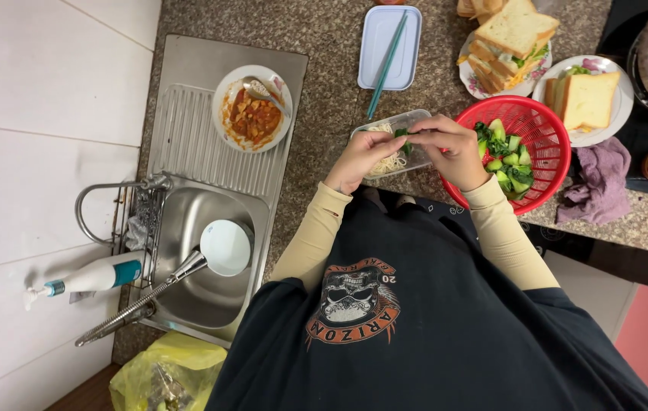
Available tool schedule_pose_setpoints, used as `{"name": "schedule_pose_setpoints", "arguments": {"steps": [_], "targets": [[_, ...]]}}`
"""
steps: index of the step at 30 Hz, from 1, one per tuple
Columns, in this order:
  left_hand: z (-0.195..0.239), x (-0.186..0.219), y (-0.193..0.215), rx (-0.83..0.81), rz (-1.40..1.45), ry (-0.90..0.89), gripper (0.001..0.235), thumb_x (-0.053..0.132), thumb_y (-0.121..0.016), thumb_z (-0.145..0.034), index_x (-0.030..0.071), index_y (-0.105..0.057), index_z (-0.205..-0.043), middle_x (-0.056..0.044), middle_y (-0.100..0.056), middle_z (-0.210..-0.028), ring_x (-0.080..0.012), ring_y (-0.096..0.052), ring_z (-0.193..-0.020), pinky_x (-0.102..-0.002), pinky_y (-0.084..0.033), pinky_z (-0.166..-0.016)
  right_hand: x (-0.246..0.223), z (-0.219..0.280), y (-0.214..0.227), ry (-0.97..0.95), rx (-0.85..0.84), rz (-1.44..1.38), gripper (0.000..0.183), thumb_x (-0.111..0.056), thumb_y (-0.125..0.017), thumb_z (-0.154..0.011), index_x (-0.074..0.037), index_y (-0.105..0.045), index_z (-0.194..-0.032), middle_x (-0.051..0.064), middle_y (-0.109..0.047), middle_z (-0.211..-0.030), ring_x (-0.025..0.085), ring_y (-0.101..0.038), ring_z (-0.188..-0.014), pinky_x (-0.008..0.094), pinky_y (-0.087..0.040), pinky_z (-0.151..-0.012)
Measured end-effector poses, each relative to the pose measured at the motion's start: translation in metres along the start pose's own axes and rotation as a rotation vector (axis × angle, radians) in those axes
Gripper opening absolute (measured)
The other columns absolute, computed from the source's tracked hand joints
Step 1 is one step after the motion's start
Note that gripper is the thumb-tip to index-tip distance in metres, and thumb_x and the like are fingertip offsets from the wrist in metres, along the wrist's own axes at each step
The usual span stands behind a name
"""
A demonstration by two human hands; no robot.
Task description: The person stands at a kitchen counter and places leafy green vegetables and cucumber pieces by hand from a red basket into a plastic container, tearing the greens into smaller pieces as they work. Sandwiches on plates, a bowl of cooked food, and condiment bottles sit on the counter around them.
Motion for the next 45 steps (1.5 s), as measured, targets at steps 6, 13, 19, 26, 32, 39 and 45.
{"name": "schedule_pose_setpoints", "arguments": {"steps": [6, 13, 19, 26, 32, 39, 45], "targets": [[0.024, 0.036, 0.004, 0.089, 0.003, -0.136, 0.019, 0.014, -0.074, -0.097, -0.001, -0.077, -0.109, -0.003, -0.076, -0.098, -0.0073, -0.066, -0.090, -0.023, -0.053, -0.084, 0.000, -0.008, -0.002, -0.578, 0.085, -0.704, 0.038, -0.001, -0.067, -0.095, -0.015, -0.069, -0.130, 0.002, -0.070, -0.122, 0.010, -0.070, -0.096, 0.022, -0.052, -0.072], [0.024, 0.023, 0.012, 0.114, -0.023, -0.135, 0.027, 0.005, -0.075, -0.094, -0.003, -0.075, -0.120, -0.007, -0.078, -0.105, -0.0125, -0.072, -0.097, -0.027, -0.057, -0.090, 0.015, -0.010, -0.030, -0.298, -0.132, -0.373, 0.030, -0.001, -0.077, -0.095, -0.004, -0.073, -0.125, 0.009, -0.070, -0.118, 0.013, -0.067, -0.103, 0.025, -0.056, -0.088], [0.027, 0.025, 0.019, 0.107, 0.071, -0.053, 0.051, 0.006, -0.075, -0.092, 0.000, -0.059, -0.140, -0.013, -0.076, -0.114, -0.0139, -0.073, -0.106, -0.027, -0.056, -0.097, 0.021, -0.013, -0.048, -0.354, -0.062, -0.084, 0.026, -0.001, -0.084, -0.086, -0.004, -0.081, -0.112, 0.008, -0.074, -0.109, 0.015, -0.065, -0.081, 0.026, -0.052, -0.070], [0.022, 0.001, 0.036, 0.271, -0.048, -0.055, 0.055, 0.007, -0.081, -0.086, -0.003, -0.063, -0.137, -0.016, -0.078, -0.111, -0.0156, -0.073, -0.100, -0.027, -0.059, -0.089, 0.068, 0.005, -0.074, -0.428, -0.137, -0.551, 0.023, 0.000, -0.078, -0.091, 0.001, -0.072, -0.113, 0.005, -0.069, -0.113, 0.012, -0.069, -0.103, 0.026, -0.059, -0.090], [0.017, -0.012, 0.046, 0.264, -0.356, -0.052, 0.051, 0.012, -0.088, -0.080, 0.000, -0.071, -0.126, -0.015, -0.080, -0.106, -0.0185, -0.077, -0.095, -0.034, -0.058, -0.093, 0.103, 0.019, -0.086, -0.598, -0.238, -0.613, 0.020, 0.001, -0.075, -0.091, 0.003, -0.071, -0.110, 0.007, -0.074, -0.107, 0.014, -0.073, -0.101, 0.027, -0.060, -0.089], [0.026, -0.030, 0.073, 0.578, -0.849, -0.296, 0.040, 0.015, -0.084, -0.085, 0.007, -0.071, -0.121, -0.012, -0.070, -0.123, -0.0284, -0.063, -0.118, -0.041, -0.052, -0.100, 0.120, 0.042, -0.123, -0.591, -0.226, -0.104, 0.023, -0.005, -0.085, -0.079, 0.002, -0.077, -0.100, 0.013, -0.079, -0.092, 0.019, -0.077, -0.081, 0.031, -0.062, -0.074], [0.020, -0.049, 0.074, 0.477, -0.839, -0.122, 0.034, 0.013, -0.085, -0.081, 0.007, -0.074, -0.113, -0.009, -0.069, -0.093, -0.0265, -0.067, -0.087, -0.039, -0.055, -0.079, 0.118, 0.050, -0.147, -0.552, -0.112, -0.103, 0.019, -0.008, -0.080, -0.081, -0.002, -0.077, -0.099, 0.011, -0.079, -0.093, 0.019, -0.078, -0.083, 0.031, -0.064, -0.077]]}}
Point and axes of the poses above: each hand's wrist, its own z-axis away from the middle knuckle, its own y-axis out of the back of the hand, x = y × z, the point moved 3 cm from there along -z, towards the middle knuckle
